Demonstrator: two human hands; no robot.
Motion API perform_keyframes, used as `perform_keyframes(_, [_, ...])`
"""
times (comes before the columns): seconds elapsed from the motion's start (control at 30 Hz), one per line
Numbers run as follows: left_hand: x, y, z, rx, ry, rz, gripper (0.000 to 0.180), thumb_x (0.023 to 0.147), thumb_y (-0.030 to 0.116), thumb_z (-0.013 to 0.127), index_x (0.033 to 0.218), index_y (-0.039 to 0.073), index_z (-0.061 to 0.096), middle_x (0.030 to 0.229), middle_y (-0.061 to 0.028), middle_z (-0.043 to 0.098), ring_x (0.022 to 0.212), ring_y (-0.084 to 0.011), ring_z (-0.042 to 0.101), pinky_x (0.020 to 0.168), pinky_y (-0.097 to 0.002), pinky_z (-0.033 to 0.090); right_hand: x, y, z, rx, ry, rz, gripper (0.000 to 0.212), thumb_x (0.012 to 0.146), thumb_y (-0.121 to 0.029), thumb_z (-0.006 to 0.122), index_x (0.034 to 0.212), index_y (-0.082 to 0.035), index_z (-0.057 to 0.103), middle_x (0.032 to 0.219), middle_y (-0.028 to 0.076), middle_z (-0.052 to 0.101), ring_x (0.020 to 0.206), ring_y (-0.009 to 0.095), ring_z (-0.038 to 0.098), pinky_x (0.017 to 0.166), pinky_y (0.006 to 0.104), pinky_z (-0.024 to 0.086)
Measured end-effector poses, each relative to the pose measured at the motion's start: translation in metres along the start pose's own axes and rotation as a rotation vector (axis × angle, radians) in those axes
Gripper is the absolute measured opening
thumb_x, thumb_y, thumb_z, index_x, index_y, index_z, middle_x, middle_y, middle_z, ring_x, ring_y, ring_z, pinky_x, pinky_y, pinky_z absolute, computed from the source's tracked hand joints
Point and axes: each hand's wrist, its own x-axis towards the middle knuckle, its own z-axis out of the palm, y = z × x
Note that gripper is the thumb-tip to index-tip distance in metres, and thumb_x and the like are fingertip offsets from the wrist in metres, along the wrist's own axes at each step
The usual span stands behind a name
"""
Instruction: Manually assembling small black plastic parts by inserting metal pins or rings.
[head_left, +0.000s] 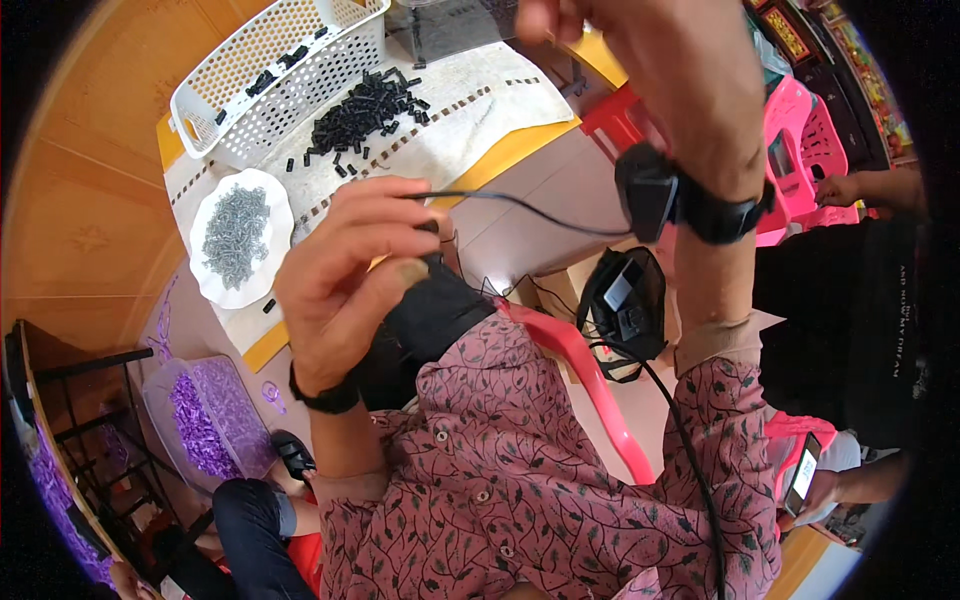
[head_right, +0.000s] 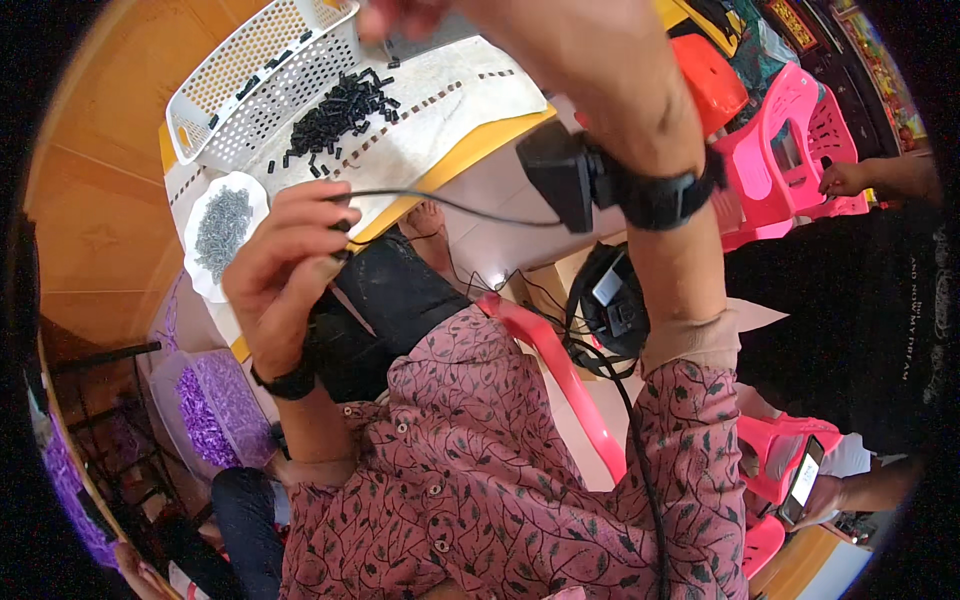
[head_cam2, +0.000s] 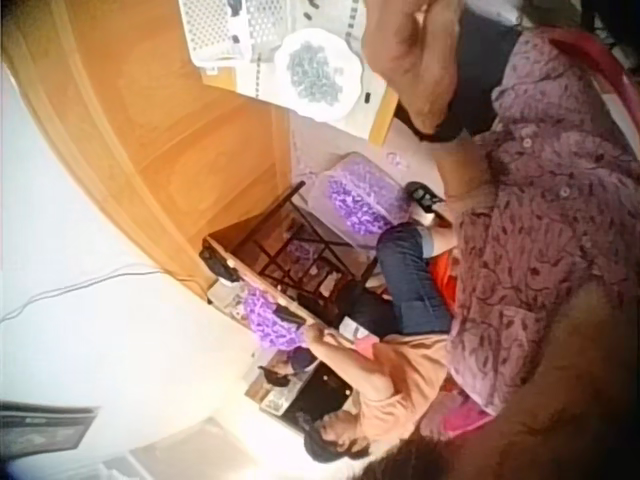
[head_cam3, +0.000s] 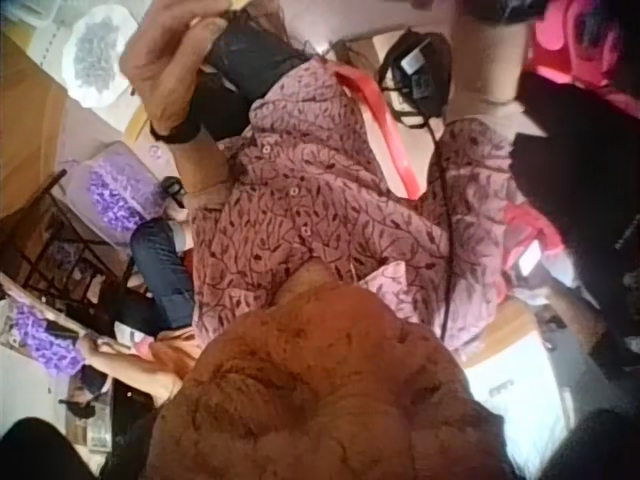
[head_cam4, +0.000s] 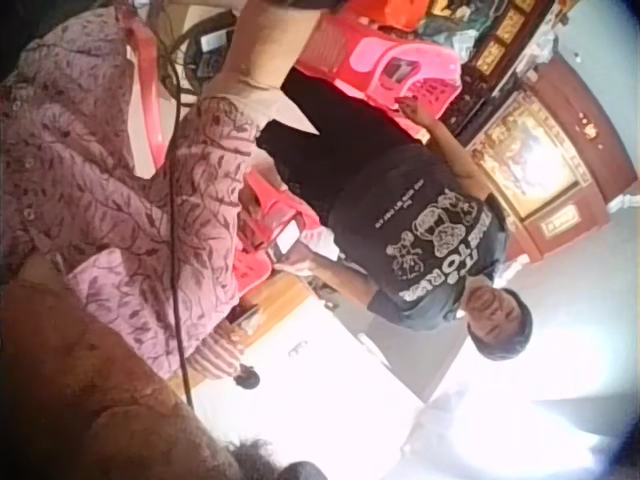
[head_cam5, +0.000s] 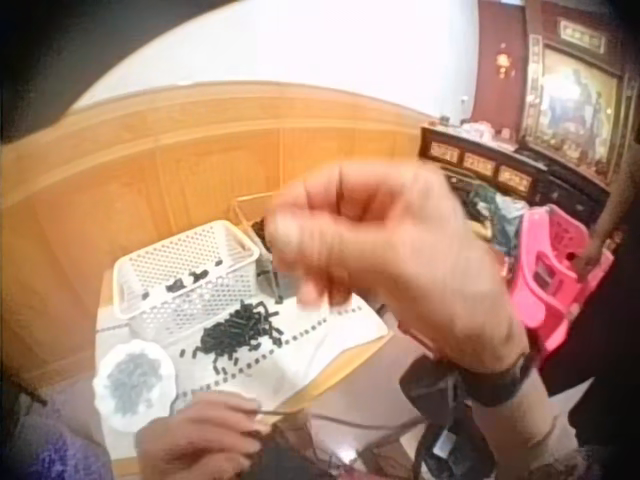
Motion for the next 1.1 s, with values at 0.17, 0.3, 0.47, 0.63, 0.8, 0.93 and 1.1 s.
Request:
perform_keyframes(0.17, [0.002, 0.021, -0.009, 0.066, -0.154, 0.054, 0.013, 0.072, 0.003, 0.068, 0.085, -0.002, 0.068, 0.090, -0.0146, 0.067, 0.098, -0.0334, 0.059, 0.085, -0.0386, 0.046, -0.028, 0.052, 0.033, 0.216, -0.266, 0.243, 0.015, 0.085, -0.010, 0.064, 0.097, 0.000, 0.065, 0.075, 0.002, 0.064, 0.061, 0.005, 0.059, 0.054, 0.0187, 0.046])
perform_keyframes(0.3, [0.000, 0.030, -0.011, 0.134, -0.293, 0.039, 0.012, 0.074, 0.004, 0.070, 0.084, -0.001, 0.068, 0.090, -0.0141, 0.067, 0.095, -0.0322, 0.060, 0.083, -0.0380, 0.047, -0.038, 0.087, 0.068, 0.283, -0.537, 0.331, 0.018, 0.088, 0.000, 0.057, 0.106, 0.000, 0.061, 0.081, 0.003, 0.064, 0.067, 0.005, 0.058, 0.060, 0.0196, 0.047])
perform_keyframes(0.47, [-0.048, 0.023, -0.037, 0.081, -0.409, -0.122, 0.012, 0.074, 0.001, 0.069, 0.085, -0.001, 0.067, 0.090, -0.0122, 0.065, 0.094, -0.0320, 0.061, 0.084, -0.0394, 0.048, -0.066, 0.111, 0.132, 0.180, -0.774, 0.141, 0.028, 0.076, 0.003, 0.056, 0.104, 0.003, 0.062, 0.086, 0.013, 0.067, 0.081, 0.012, 0.063, 0.070, 0.0268, 0.051])
perform_keyframes(0.63, [-0.085, 0.010, -0.065, 0.019, -0.406, -0.318, 0.012, 0.075, 0.001, 0.068, 0.086, -0.002, 0.066, 0.089, -0.0120, 0.065, 0.090, -0.0301, 0.063, 0.082, -0.0371, 0.049, -0.093, 0.139, 0.182, 0.192, -0.995, 0.447, 0.033, 0.072, 0.006, 0.052, 0.105, 0.003, 0.060, 0.082, 0.019, 0.066, 0.077, 0.025, 0.067, 0.068, 0.0323, 0.051])
perform_keyframes(0.8, [-0.092, -0.004, -0.063, -0.086, -0.428, -0.421, 0.008, 0.079, 0.001, 0.065, 0.086, -0.003, 0.065, 0.092, -0.0152, 0.066, 0.093, -0.0304, 0.064, 0.082, -0.0353, 0.049, -0.104, 0.166, 0.178, -0.054, -0.893, 0.093, 0.033, 0.071, 0.002, 0.058, 0.104, 0.002, 0.060, 0.075, 0.018, 0.066, 0.072, 0.030, 0.066, 0.062, 0.0356, 0.049])
perform_keyframes(0.93, [-0.087, -0.014, -0.048, -0.152, -0.406, -0.377, 0.009, 0.080, 0.001, 0.065, 0.089, 0.000, 0.065, 0.094, -0.0137, 0.066, 0.094, -0.0272, 0.064, 0.085, -0.0350, 0.049, -0.103, 0.190, 0.168, -0.199, -0.893, 0.184, 0.029, 0.071, -0.004, 0.066, 0.099, 0.001, 0.061, 0.071, 0.016, 0.064, 0.072, 0.031, 0.065, 0.061, 0.0364, 0.049])
perform_keyframes(1.1, [-0.098, -0.014, -0.061, -0.306, -0.014, -0.341, 0.009, 0.079, -0.002, 0.062, 0.088, -0.003, 0.065, 0.094, -0.0154, 0.066, 0.112, -0.0351, 0.054, 0.088, -0.0432, 0.047, -0.068, 0.138, 0.131, 0.177, -0.799, 0.612, 0.011, 0.087, -0.009, 0.061, 0.082, -0.001, 0.058, 0.061, 0.004, 0.059, 0.062, 0.008, 0.060, 0.054, 0.0256, 0.047])
